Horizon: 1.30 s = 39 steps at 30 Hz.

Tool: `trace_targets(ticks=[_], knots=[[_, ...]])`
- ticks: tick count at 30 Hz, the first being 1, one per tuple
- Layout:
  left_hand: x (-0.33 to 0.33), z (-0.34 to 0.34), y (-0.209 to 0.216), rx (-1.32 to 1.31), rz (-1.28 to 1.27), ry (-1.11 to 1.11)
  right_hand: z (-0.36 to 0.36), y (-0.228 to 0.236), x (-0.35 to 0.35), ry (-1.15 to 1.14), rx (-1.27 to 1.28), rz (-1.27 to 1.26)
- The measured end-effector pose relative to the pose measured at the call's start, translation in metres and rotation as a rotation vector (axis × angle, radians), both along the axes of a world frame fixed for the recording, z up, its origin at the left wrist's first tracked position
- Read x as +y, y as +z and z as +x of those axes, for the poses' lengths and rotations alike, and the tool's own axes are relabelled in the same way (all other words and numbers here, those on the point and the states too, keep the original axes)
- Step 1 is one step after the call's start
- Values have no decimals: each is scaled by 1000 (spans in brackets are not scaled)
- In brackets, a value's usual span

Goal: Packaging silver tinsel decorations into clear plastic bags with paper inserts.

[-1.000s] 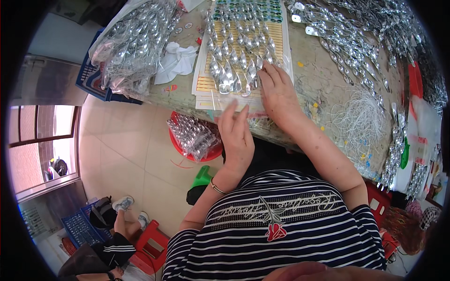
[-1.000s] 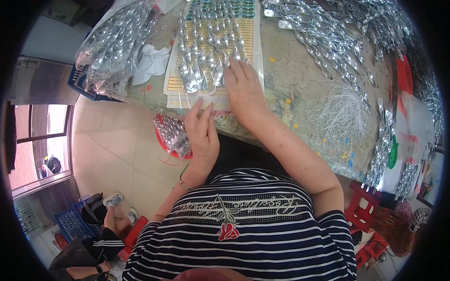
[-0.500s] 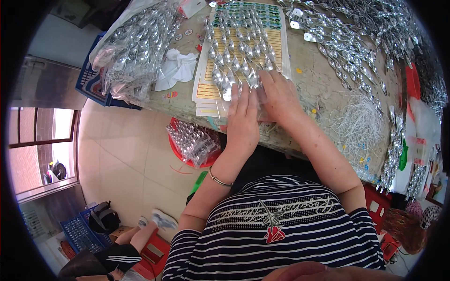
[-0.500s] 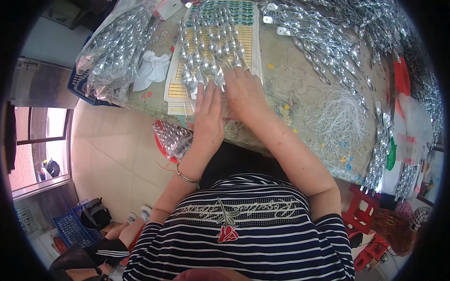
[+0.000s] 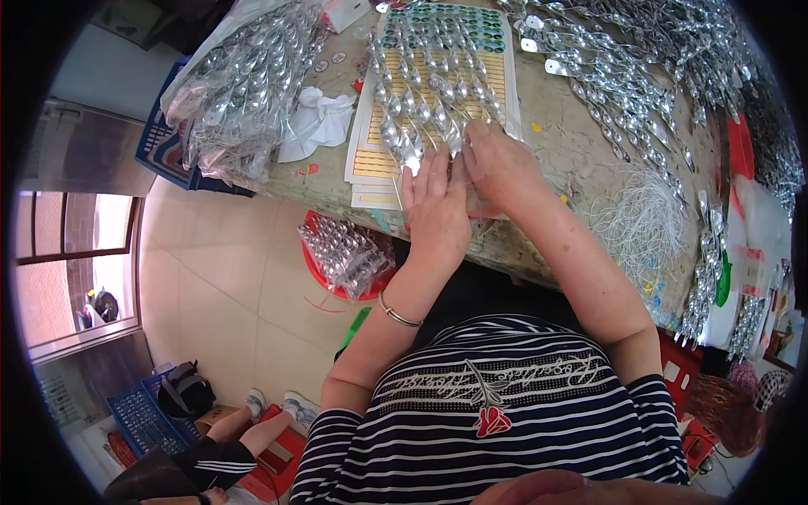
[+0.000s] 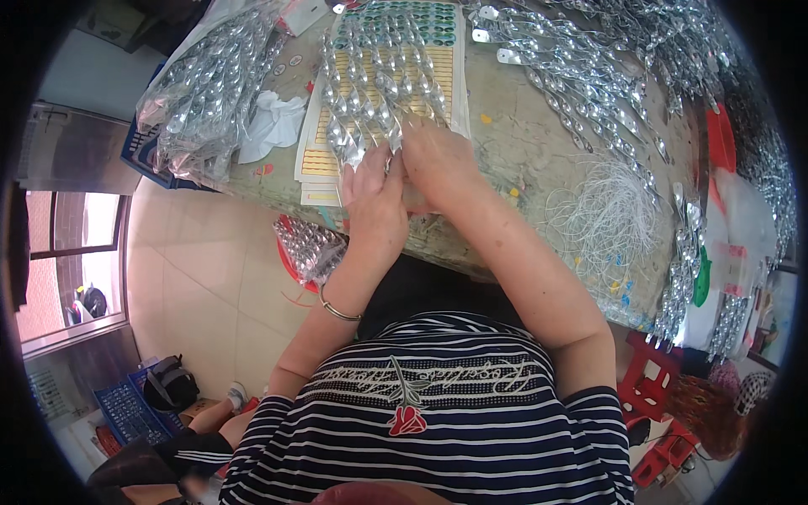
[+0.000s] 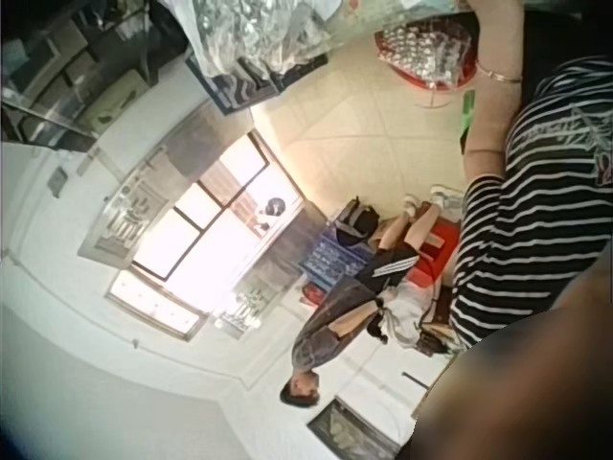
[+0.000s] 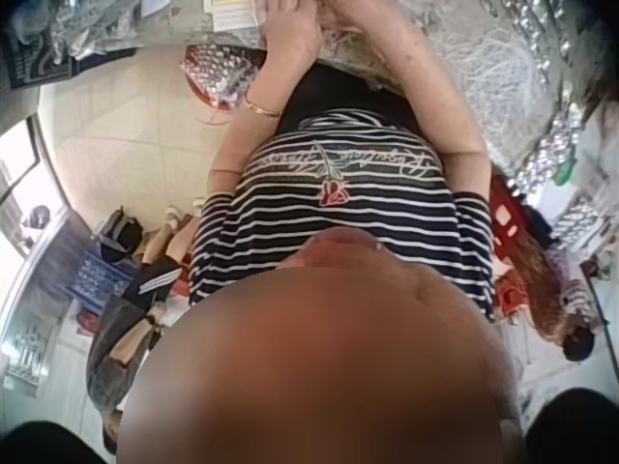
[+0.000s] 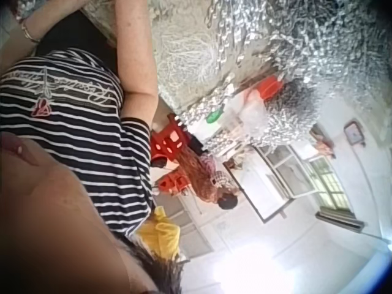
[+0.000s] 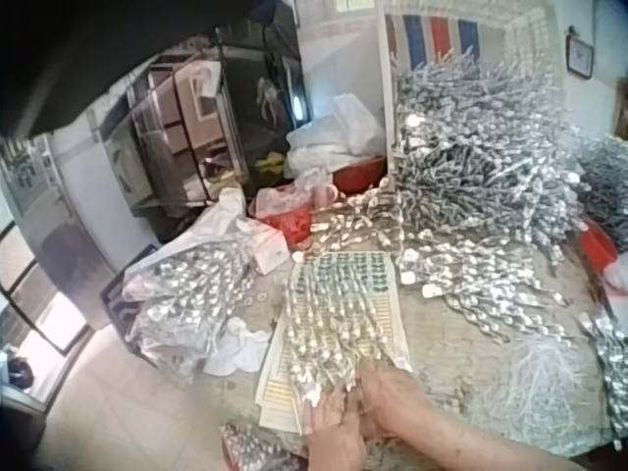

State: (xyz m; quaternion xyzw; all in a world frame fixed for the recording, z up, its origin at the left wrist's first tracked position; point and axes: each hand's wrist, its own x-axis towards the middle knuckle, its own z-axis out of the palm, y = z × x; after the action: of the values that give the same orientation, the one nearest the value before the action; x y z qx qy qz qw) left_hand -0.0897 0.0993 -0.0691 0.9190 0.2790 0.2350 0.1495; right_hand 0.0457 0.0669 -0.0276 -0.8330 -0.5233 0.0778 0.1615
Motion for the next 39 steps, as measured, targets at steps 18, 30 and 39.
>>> trace_targets(ticks=[18, 30, 39], knots=[[-3, 5, 6, -58, -3, 9, 8, 0, 2, -94, 47, 54], [-5, 7, 5, -46, -5, 16, 3, 8, 2, -28, 70, -62], [-6, 11, 9, -45, -65, 52, -24, 22, -16, -18, 72, 81]])
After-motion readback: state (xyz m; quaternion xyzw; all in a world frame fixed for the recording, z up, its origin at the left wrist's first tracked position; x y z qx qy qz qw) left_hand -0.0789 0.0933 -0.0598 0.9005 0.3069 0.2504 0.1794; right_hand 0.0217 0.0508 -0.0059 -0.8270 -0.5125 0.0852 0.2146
